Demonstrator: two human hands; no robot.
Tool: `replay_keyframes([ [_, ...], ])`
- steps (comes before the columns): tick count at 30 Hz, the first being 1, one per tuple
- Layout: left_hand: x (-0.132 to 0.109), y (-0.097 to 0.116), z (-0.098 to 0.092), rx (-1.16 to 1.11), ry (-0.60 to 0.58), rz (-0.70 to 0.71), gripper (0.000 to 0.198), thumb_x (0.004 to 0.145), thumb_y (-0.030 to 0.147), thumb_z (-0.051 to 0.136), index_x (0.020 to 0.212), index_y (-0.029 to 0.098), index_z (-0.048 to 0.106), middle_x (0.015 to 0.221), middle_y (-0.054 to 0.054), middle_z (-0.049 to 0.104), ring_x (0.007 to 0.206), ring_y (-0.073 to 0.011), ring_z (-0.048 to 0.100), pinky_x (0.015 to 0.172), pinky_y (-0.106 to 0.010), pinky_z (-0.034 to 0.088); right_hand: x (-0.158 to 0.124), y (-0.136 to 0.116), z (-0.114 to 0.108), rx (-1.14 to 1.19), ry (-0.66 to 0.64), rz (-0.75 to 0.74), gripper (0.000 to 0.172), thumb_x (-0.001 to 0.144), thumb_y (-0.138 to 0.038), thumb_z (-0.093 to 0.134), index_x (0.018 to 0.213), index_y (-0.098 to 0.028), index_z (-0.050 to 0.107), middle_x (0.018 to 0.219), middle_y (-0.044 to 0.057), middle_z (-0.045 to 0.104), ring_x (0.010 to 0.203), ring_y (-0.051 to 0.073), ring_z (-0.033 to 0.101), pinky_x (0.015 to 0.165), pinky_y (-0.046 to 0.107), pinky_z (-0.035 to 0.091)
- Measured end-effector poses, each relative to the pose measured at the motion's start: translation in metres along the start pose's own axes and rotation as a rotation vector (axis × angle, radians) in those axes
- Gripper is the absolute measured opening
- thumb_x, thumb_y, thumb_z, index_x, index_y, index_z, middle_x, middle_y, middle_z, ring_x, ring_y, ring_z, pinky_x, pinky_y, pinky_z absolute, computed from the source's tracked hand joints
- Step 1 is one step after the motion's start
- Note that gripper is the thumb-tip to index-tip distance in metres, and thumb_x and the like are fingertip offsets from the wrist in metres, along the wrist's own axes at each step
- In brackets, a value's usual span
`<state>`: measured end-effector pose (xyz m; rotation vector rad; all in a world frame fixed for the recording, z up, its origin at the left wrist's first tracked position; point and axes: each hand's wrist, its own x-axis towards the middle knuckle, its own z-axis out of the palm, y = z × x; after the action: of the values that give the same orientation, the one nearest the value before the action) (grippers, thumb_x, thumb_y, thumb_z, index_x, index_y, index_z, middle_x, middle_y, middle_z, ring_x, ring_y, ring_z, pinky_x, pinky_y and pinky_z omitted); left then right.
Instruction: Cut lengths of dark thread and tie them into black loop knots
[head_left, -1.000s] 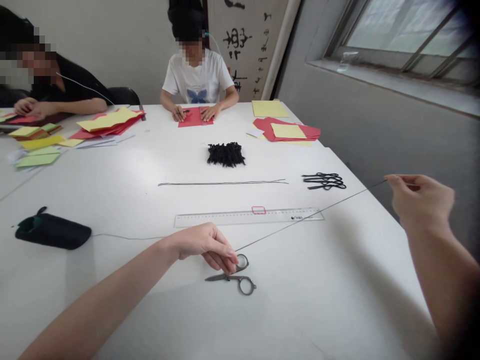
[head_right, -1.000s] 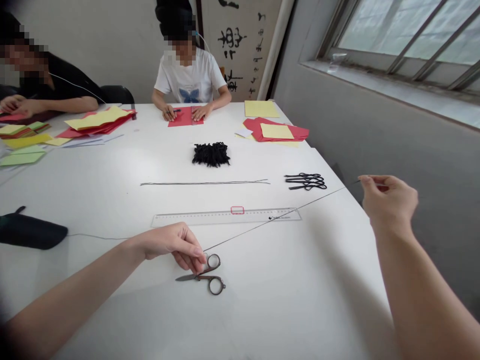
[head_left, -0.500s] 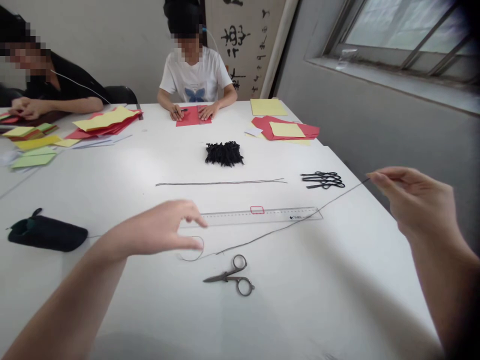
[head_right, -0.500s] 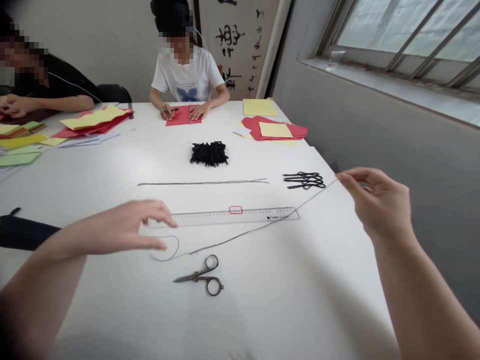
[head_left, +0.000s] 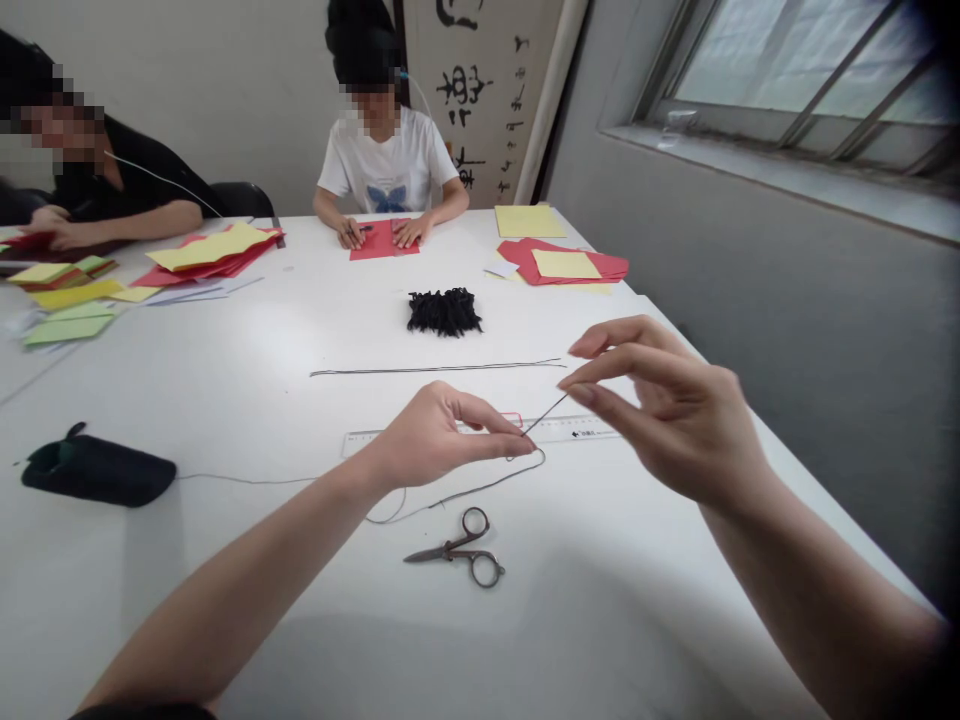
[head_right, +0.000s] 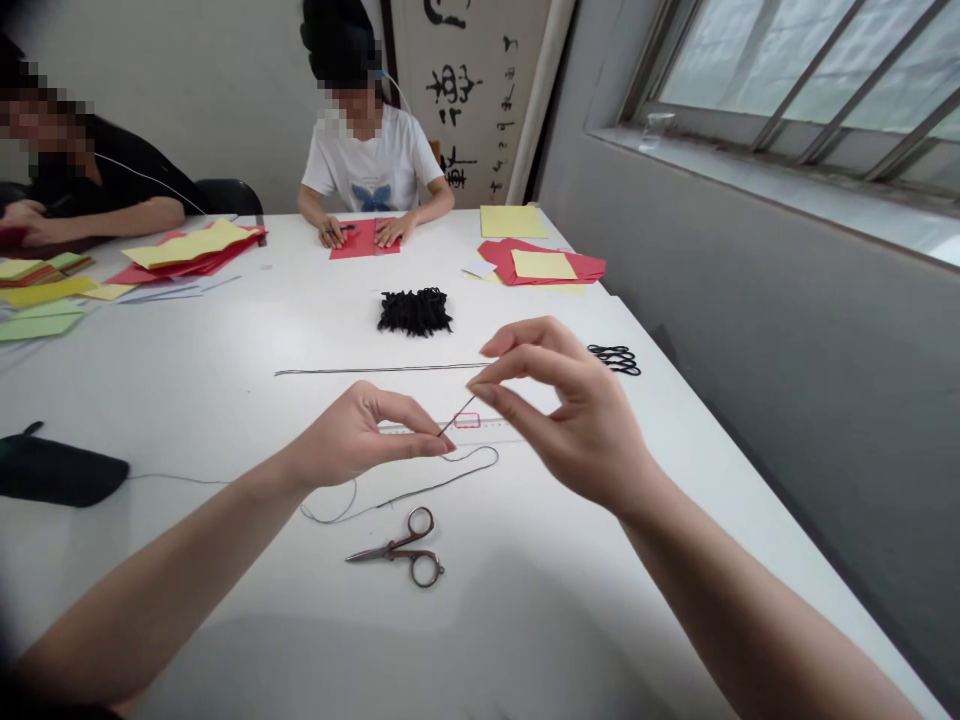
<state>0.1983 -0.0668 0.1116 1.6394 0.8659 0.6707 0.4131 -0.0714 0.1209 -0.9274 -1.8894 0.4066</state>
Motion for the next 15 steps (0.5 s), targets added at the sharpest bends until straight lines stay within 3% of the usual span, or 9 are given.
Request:
replay_keyframes([
  [5,-0.005,-0.014,-0.032,0.049,-0.085,-0.221,0.019,0.072,0.037,0.072,0.075,0.019,0.076,0.079,-0.005,0.074,0.081,-0.0188,0.067,0.078,-0.029,0.050,-0.003,0.030,-0.027,0.026,0.393,0.194,0.010,0.072,-0.027,0.071,0.075,-0.019,0.065,0.084,0.003,0.060,0.080,0.015,0.057,0.067,0.029,0.045],
  [9,-0.008,-0.028,-0.050,0.074,-0.132,-0.399,0.020,0.072,0.038,0.071,0.075,0.019,0.076,0.080,-0.006,0.074,0.080,-0.0171,0.067,0.071,-0.025,0.051,-0.015,0.072,-0.061,-0.191,0.678,0.438,0.022,0.068,-0.032,0.072,0.082,-0.015,0.070,0.066,0.004,0.058,0.054,0.011,0.046,0.046,0.025,0.031],
  [15,-0.009,-0.048,-0.055,0.012,-0.160,-0.576,0.026,0.067,0.041,0.074,0.077,0.018,0.075,0.082,-0.008,0.074,0.079,-0.0177,0.069,0.069,-0.024,0.052,-0.042,0.138,-0.099,-0.384,0.828,0.687,0.029,0.066,-0.032,0.070,0.087,-0.013,0.074,0.049,-0.002,0.043,0.038,0.008,0.030,0.037,0.026,0.020],
])
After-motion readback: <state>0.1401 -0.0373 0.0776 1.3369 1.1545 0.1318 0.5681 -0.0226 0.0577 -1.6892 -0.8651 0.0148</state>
